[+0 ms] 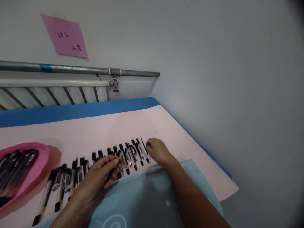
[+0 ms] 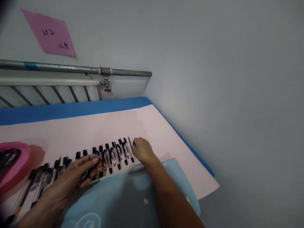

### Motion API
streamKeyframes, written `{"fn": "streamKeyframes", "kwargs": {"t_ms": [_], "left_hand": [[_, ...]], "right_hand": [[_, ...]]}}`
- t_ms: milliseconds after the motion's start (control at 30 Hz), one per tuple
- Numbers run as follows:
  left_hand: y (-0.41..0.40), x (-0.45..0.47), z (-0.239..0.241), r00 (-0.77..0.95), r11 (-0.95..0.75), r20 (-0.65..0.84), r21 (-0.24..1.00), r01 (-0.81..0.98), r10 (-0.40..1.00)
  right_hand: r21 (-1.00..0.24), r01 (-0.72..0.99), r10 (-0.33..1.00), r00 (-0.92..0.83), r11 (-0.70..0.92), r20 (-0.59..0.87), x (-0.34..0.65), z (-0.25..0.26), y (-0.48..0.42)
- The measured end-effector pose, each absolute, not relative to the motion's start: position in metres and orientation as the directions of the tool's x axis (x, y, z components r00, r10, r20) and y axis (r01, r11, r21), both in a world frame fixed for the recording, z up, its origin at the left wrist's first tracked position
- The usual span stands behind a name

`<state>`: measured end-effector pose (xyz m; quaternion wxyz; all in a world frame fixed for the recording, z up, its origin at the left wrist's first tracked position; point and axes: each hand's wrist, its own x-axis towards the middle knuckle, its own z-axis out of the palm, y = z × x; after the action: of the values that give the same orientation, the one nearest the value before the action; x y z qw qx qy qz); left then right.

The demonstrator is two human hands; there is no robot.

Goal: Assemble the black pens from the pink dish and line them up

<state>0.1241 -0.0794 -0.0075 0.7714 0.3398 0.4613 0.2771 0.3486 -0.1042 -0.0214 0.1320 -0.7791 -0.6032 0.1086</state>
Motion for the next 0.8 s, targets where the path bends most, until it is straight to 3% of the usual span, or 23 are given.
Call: {"fn": "streamKeyframes", "kwargs": {"t_ms": [367,800], "left_hand": [[-0.0781,0.1216,-0.0105,0.45,0.594,-0.491,0.796,-0.116,0.746],[-0.0776,0.1204,-0.0067,0.453,0.653,-0.521,0.73,-0.202,0.723]], "right_hand": [[-0.355,0.909,0.976,0.197,-0.217,-0.093,0.3465,-0.0204,-0.1041],[-0.445,0.87,0.974,0.225,-0.214,-0.027,0.3482,-0.0163,-0.1051]]}}
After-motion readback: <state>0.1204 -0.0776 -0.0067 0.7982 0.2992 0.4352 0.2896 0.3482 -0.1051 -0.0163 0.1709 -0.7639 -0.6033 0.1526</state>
